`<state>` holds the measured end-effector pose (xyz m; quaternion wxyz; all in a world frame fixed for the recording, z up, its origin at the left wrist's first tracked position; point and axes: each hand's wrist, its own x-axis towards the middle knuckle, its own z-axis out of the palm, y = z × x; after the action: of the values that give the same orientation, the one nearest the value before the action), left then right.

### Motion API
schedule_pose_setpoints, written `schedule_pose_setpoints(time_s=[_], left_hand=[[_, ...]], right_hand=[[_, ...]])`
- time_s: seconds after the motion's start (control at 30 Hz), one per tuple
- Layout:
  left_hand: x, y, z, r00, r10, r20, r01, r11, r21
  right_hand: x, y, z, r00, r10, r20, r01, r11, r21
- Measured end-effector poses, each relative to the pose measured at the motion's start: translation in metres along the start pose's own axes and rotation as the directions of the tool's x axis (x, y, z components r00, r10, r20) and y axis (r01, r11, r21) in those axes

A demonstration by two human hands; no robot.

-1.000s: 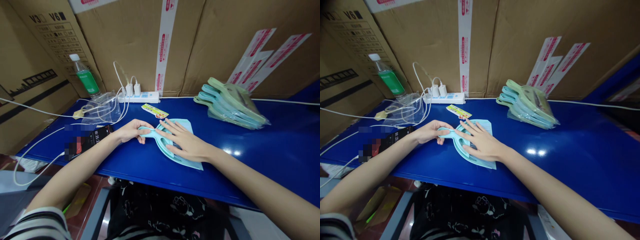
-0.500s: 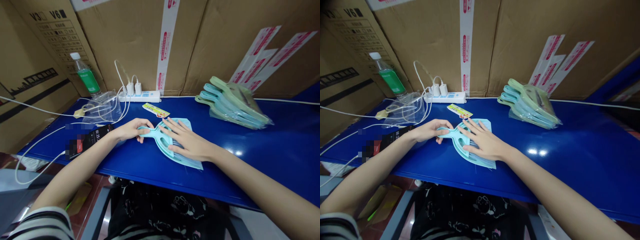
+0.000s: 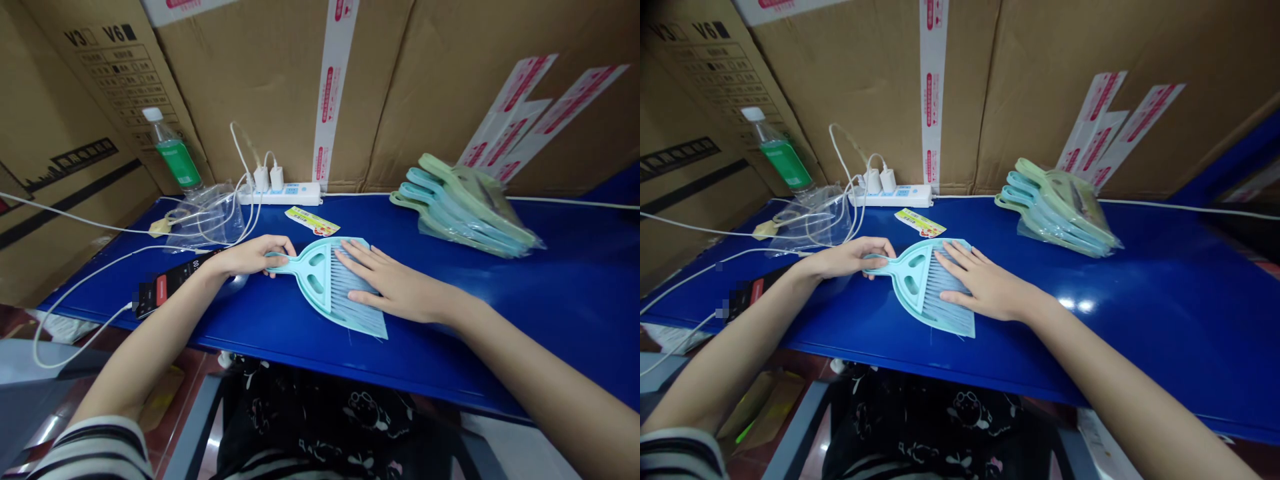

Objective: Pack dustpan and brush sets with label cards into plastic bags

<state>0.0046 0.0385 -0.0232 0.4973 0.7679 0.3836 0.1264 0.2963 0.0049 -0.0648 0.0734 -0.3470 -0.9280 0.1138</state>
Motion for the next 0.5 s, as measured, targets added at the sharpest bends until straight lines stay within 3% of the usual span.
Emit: schedule_pose_setpoints(time_s=[0.2, 0.5], left_hand=[[-0.004, -0.001, -0.005, 0.999, -0.028, 0.025, 0.027, 0.999, 0.029], [-0.006, 0.003, -0.008, 1.000, -0.016, 0.025, 0.012, 0.986, 0.167]], right_hand=[[-0.001, -0.001, -0.008, 0.999, 0.037, -0.005, -0.037, 0.999, -0.012], [0.006, -0.007, -0.013, 0.941, -0.219, -0.257, 0.191, 0.973, -0.128]])
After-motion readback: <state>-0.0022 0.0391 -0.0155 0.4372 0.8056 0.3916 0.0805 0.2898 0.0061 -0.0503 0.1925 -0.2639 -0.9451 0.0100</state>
